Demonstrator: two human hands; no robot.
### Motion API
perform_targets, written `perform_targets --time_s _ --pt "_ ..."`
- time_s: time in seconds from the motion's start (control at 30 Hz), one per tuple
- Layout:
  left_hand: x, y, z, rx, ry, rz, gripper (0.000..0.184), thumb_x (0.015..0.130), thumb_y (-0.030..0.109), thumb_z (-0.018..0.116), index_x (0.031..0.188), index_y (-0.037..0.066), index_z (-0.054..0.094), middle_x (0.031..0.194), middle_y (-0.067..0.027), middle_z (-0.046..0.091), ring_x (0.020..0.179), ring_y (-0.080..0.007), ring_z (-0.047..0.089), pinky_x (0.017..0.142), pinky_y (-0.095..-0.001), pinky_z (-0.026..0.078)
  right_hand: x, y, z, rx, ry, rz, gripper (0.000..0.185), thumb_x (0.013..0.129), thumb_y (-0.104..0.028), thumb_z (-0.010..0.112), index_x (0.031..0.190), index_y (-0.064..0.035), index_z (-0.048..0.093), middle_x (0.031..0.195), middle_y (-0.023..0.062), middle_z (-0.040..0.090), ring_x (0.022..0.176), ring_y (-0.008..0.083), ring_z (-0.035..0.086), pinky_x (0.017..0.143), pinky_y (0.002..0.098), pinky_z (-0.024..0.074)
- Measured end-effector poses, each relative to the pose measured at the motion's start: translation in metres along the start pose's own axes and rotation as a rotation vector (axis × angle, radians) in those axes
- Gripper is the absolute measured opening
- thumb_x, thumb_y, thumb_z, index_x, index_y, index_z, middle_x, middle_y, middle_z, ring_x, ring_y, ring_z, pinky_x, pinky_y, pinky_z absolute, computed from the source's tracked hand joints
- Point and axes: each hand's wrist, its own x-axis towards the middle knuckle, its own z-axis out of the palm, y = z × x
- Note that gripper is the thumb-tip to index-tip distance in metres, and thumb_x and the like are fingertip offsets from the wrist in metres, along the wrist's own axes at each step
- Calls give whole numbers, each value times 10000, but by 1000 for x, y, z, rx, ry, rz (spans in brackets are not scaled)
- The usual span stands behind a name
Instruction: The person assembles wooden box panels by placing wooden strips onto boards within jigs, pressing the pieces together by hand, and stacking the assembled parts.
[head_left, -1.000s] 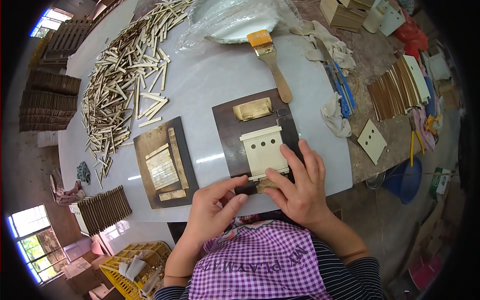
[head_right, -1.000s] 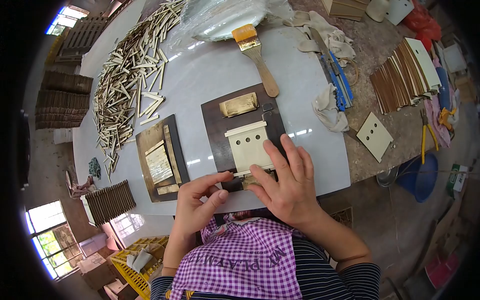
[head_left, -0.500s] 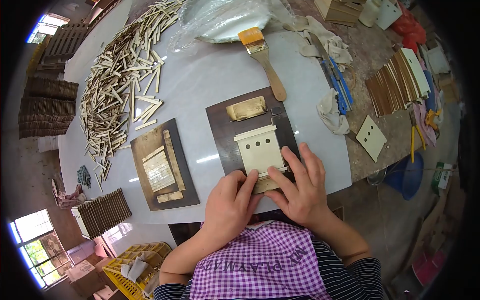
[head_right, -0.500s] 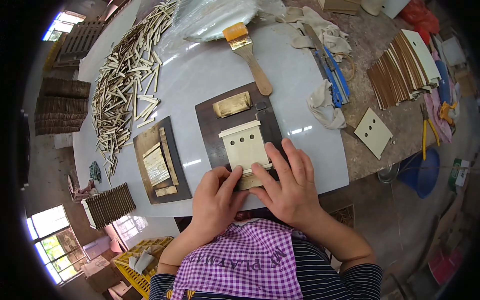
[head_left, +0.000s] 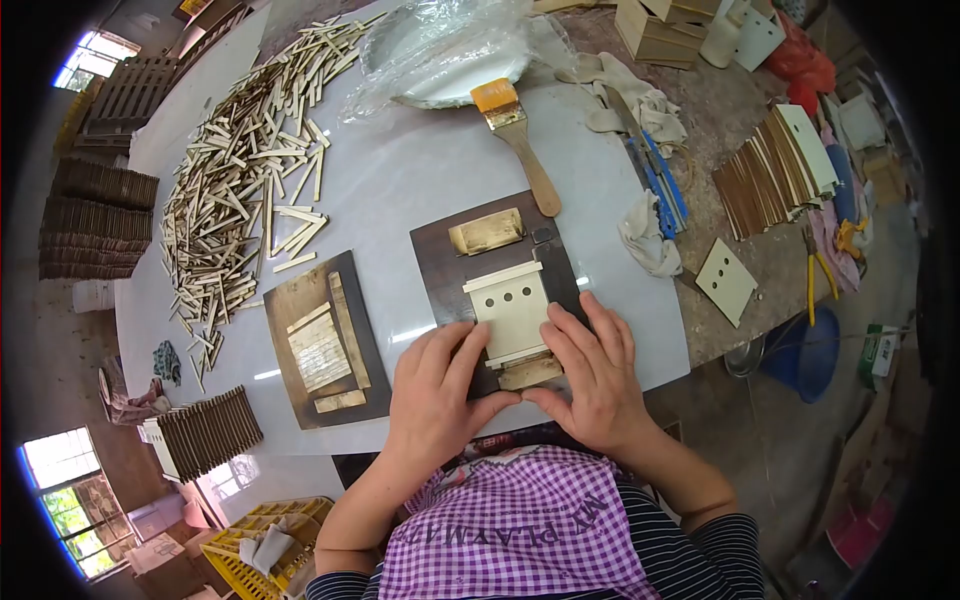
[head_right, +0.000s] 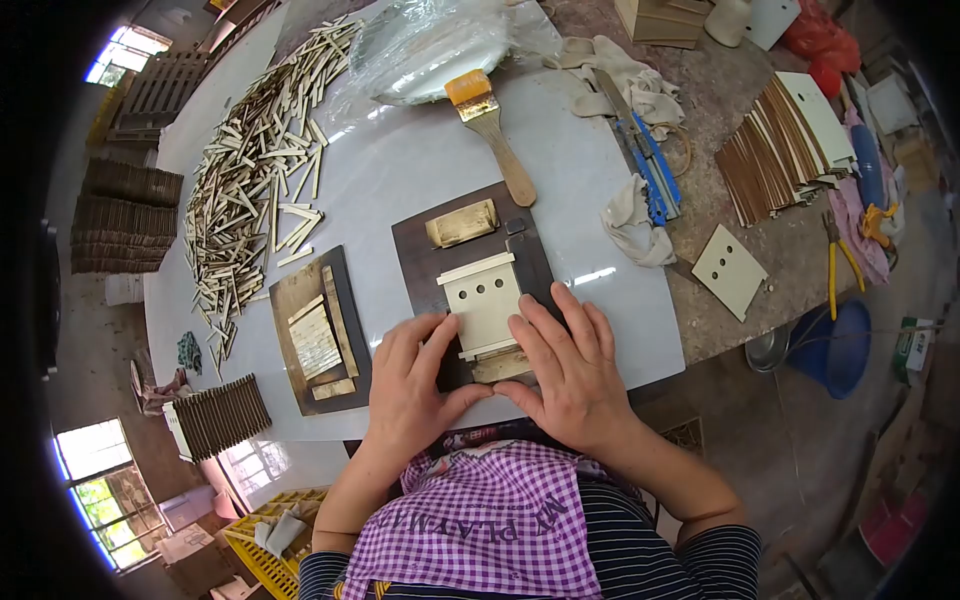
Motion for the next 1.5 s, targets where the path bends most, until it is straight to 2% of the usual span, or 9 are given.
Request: perform_targets --time_s 0.1,0.27,0.37,0.63,0.8,0.87,1.03,1.33,1.5 --pt "1 -2 -1 42 1 30 714 728 224 876 1349 25 587 1332 -174 594 1253 -366 560 1016 -453 482 4 -1 1 -9 0 -23 705 840 -373 790 1388 -8 538 1466 177 528 1436 395 404 1142 583 295" --pt "-6 -16 3 -118 54 48 589 811 148 835 1323 9 580 1424 -186 557 1267 -321 601 997 -403 515 18 -7 0 21 -1 -21 699 834 -349 799 1389 -13 540 1442 172 547 1434 385 409 1158 580 270" --pt "-8 -26 8 -1252 301 -526 298 907 65 762 1152 7 604 1283 -157 631 1060 -218 677 896 -336 565 27 -13 4 94 -67 -37 685 817 -350 815 1363 -22 561 1440 159 564 1441 382 414 1174 587 243" --pt "-9 -61 -9 -1490 246 -663 186 950 17 698 913 79 527 1040 -91 699 841 -128 663 736 -261 576 42 -15 -4 193 -82 -111 685 803 -317 827 1359 -20 561 1444 150 568 1441 384 414 1181 591 235" --pt "-30 -85 -20 -1952 271 -540 98 973 35 663 966 55 568 1062 -107 702 866 -150 687 768 -270 595 52 19 -53 -62 129 -96 643 796 -273 822 1338 -24 583 1409 147 587 1409 399 453 1171 594 266" --pt "-31 -77 -34 -2059 343 -660 81 993 31 626 1063 14 591 1041 -108 666 926 -166 682 784 -260 613 52 40 -78 -156 162 -54 611 824 -239 794 1356 -25 584 1432 144 578 1425 399 437 1185 586 257" --pt "-48 -78 -43 -2297 495 -702 156 1017 34 581 1150 -49 593 1098 -142 627 995 -214 687 845 -271 645 55 83 -144 -405 283 -37 509 949 -163 666 1425 -27 550 1527 130 509 1476 341 378 1204 469 276" --pt "-81 -82 -63 -2227 551 -603 130 1012 39 597 1117 -37 598 1130 -143 627 1016 -200 684 848 -287 632 58 210 -233 -831 536 31 413 1048 -219 573 1409 -19 571 1475 153 556 1404 343 475 1165 437 342" --pt "-109 -78 -116 -1590 689 -473 103 963 18 653 949 53 557 1029 -70 668 865 -136 656 742 -250 538 54 285 -239 -704 516 187 435 1069 -279 545 1410 -10 565 1468 178 551 1387 340 485 1156 418 356"
